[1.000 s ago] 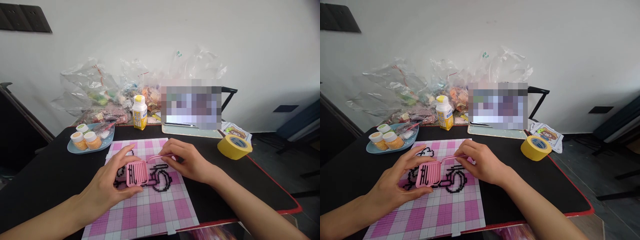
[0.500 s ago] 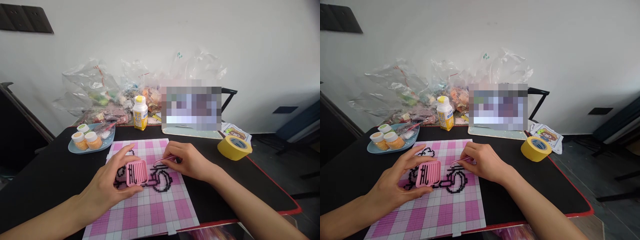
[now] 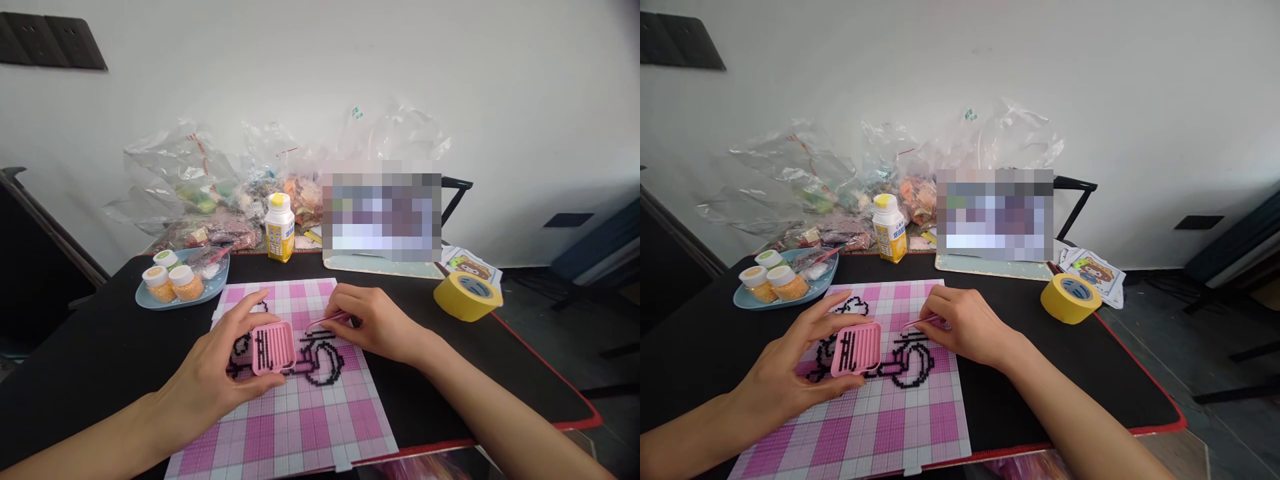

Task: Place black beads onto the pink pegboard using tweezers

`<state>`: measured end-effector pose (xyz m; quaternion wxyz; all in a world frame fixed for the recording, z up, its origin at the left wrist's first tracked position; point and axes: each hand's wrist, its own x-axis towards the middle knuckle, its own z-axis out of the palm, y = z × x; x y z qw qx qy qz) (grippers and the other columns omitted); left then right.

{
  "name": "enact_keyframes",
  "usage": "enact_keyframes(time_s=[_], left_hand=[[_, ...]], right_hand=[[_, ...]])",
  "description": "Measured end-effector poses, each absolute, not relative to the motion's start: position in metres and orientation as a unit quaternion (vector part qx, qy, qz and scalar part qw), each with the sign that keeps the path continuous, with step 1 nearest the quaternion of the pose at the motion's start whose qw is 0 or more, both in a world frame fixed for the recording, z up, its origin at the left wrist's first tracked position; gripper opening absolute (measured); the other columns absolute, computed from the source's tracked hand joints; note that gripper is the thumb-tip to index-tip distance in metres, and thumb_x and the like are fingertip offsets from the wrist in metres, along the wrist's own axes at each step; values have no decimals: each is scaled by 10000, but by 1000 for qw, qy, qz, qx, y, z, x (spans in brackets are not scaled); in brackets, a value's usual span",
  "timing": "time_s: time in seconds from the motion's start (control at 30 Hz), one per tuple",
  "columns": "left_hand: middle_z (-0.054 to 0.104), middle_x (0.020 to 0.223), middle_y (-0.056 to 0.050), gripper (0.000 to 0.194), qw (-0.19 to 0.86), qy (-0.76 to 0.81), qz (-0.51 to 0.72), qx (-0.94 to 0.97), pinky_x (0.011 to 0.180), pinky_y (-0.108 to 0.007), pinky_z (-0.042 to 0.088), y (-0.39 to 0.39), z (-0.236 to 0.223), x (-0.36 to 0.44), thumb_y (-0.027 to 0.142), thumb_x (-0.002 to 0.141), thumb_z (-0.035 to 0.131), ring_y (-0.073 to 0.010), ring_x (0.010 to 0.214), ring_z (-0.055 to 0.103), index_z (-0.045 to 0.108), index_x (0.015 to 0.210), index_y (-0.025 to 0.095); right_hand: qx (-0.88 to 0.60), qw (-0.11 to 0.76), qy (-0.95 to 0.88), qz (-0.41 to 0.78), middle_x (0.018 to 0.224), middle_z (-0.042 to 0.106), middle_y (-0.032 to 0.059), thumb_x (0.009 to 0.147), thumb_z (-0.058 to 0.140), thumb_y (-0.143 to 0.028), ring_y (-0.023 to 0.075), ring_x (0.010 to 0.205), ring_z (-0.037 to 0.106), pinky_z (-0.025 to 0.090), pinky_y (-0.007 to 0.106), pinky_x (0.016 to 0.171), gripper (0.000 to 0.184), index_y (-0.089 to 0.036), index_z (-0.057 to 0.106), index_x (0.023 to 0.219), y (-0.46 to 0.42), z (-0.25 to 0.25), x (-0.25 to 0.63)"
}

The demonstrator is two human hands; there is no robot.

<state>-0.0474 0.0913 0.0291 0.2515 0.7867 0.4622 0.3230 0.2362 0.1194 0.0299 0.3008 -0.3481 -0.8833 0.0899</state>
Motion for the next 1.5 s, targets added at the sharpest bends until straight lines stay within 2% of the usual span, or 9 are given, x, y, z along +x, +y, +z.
enact_keyframes(time_s=[0.13,0.4,0.67,1.03,1.5], left_hand=[[769,1235,57,804,251,461,322,788,902,-402,580,91,30,-47,734,793,689,-289,1173,706,317,1481,548],[760,1244,42,802,261,457,323,786,920,-443,572,91,30,-47,729,796,691,-309,1175,706,316,1482,549],[761,1246,63,803,259,454,328,787,871,-423,598,92,28,-49,691,798,722,-299,1146,721,310,1476,567],[757,1262,-27,829,265,446,320,792,912,-453,594,92,29,-50,671,811,724,-339,1192,697,344,1517,461],[758,1252,18,808,260,450,319,793,899,-453,589,93,28,-49,694,808,709,-332,1202,692,312,1495,540]], right_hand=[[-347,297,-885,87,828,659,38,982,626,-250,141,708,607,460,238,629,152,-155,657,868,120,30,237],[-342,296,-889,77,819,650,36,981,626,-240,133,686,594,452,230,608,152,-150,657,862,120,31,236],[-342,291,-891,71,827,657,40,984,623,-243,142,703,604,455,236,620,149,-155,659,869,119,32,236],[-345,287,-892,62,835,668,48,1000,595,-263,142,703,611,465,240,618,178,-163,674,876,119,33,235],[-349,276,-894,46,867,671,50,994,586,-256,139,714,623,468,236,621,150,-159,670,917,118,34,236]])
